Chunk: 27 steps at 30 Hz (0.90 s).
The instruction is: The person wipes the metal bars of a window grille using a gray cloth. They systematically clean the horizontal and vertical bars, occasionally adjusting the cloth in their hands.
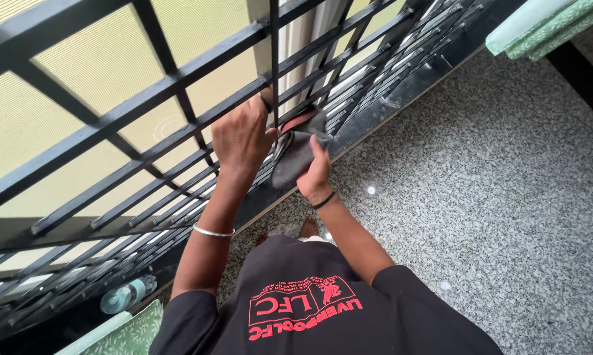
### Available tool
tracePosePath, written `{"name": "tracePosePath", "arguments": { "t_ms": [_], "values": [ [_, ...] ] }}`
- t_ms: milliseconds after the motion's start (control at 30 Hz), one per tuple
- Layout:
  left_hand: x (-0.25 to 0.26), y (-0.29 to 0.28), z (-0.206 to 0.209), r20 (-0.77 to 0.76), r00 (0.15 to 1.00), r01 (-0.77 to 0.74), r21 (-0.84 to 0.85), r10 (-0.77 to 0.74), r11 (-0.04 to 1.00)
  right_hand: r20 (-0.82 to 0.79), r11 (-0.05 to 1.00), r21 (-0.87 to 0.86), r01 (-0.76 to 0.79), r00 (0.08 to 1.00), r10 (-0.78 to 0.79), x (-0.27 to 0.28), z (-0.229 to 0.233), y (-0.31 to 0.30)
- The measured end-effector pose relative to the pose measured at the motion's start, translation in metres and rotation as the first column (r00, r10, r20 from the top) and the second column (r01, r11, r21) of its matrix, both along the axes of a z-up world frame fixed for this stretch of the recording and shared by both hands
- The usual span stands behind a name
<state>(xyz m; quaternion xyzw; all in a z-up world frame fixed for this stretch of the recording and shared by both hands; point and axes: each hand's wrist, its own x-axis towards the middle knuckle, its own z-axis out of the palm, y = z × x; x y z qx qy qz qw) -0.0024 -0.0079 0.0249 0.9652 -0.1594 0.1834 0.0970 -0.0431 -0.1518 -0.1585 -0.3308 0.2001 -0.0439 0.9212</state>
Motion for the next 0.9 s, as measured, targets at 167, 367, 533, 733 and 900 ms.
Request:
{"name": "tracePosePath", "arguments": {
  "t_ms": [167,367,533,733,900],
  "values": [
    [0.000,0.001,-0.002,0.034,0.999,0.018,-0.004,-0.018,1.000,0.298,0.959,0.219,-0.177,0.948,0.107,0.038,-0.025,0.004],
    [0.004,0.001,-0.006,0.002,1.000,0.020,0.053,-0.020,0.998,0.175,0.982,0.002,-0.190,0.967,0.187,0.021,-0.021,-0.021],
    [0.009,-0.001,-0.003,0.037,0.999,-0.004,0.076,0.001,0.997,0.306,0.746,-0.604,0.280,0.946,-0.108,0.011,0.001,-0.077],
    [0.007,-0.001,-0.006,-0.045,0.999,0.028,0.093,-0.023,0.995,0.413,-0.470,-0.697,0.541,0.839,0.354,0.051,0.015,-0.085],
    [0.009,0.002,-0.013,0.036,0.999,0.037,0.096,-0.041,0.995,0.215,-0.518,-0.771,0.371,0.916,0.338,0.068,0.044,-0.107]
  ]
}}
